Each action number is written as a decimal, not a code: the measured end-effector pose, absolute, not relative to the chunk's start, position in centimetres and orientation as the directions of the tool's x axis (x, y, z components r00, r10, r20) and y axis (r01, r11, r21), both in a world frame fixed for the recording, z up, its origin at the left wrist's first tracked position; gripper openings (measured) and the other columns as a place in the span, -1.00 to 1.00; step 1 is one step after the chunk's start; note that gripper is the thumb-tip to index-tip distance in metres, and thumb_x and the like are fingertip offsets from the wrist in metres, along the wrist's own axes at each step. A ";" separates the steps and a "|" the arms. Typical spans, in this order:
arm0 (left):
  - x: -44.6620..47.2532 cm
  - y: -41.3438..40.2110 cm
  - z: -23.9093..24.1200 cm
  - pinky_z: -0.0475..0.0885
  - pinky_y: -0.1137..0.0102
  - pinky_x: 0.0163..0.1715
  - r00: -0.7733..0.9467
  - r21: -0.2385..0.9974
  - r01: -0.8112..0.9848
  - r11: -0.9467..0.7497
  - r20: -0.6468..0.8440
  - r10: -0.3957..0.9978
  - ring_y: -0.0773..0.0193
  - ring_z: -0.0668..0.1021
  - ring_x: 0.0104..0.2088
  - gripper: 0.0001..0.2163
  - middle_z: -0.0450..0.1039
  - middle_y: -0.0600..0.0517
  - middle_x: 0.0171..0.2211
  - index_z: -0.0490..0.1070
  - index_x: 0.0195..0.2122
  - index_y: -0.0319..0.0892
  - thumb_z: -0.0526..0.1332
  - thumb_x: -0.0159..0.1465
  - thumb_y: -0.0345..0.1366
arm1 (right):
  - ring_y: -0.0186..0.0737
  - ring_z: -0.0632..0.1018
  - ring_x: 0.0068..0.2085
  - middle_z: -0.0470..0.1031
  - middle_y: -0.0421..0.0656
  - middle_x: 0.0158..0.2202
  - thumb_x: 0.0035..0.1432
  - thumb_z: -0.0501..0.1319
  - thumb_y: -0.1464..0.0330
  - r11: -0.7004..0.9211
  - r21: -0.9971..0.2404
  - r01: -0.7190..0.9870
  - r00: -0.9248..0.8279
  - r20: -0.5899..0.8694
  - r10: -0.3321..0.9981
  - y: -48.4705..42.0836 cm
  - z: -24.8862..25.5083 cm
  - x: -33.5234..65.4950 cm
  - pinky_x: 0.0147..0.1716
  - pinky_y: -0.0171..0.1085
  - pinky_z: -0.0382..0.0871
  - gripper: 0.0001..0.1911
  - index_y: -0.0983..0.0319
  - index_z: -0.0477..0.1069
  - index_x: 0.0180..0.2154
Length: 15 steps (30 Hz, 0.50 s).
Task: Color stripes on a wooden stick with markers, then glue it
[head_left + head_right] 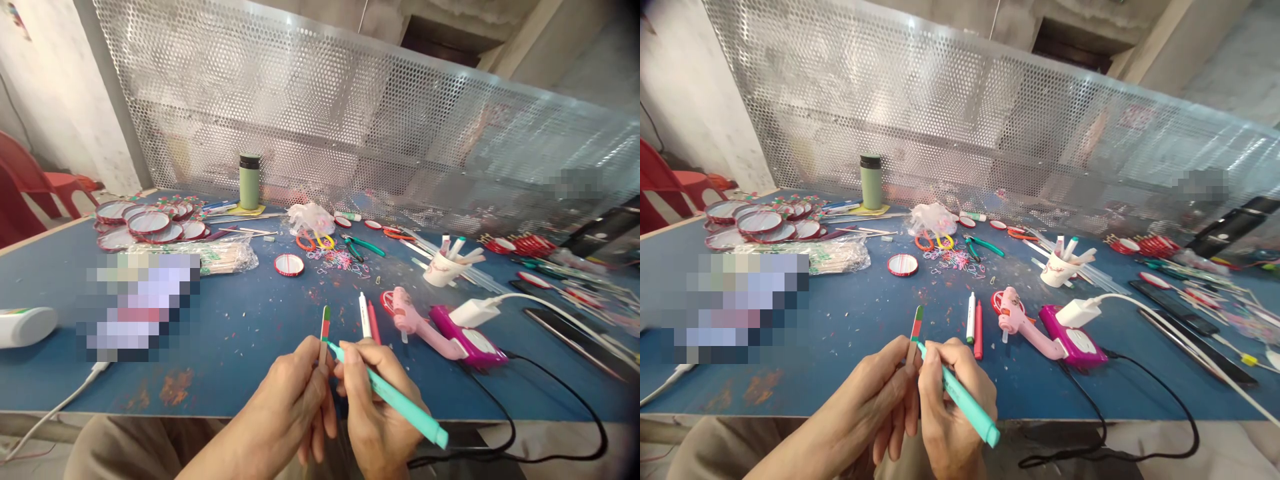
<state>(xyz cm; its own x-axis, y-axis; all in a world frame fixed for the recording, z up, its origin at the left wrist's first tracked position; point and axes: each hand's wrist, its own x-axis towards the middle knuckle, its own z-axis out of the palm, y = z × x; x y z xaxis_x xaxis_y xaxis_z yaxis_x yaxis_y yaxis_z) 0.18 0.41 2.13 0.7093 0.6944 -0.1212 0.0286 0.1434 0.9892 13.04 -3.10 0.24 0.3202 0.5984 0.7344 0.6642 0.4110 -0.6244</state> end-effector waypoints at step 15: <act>0.1 0.2 2.2 0.22 0.64 -0.78 0.704 0.988 -0.010 0.155 -0.103 0.702 0.47 0.39 -0.71 -0.65 0.41 0.11 -0.54 0.12 -0.27 -0.11 -0.06 0.44 0.07 | -0.41 0.50 -0.55 0.47 -0.28 -0.52 0.33 0.18 0.42 0.400 -0.623 0.672 0.327 0.734 0.595 -3.2 0.0 13.1 -0.53 -0.44 0.39 -0.82 0.21 0.45 -0.37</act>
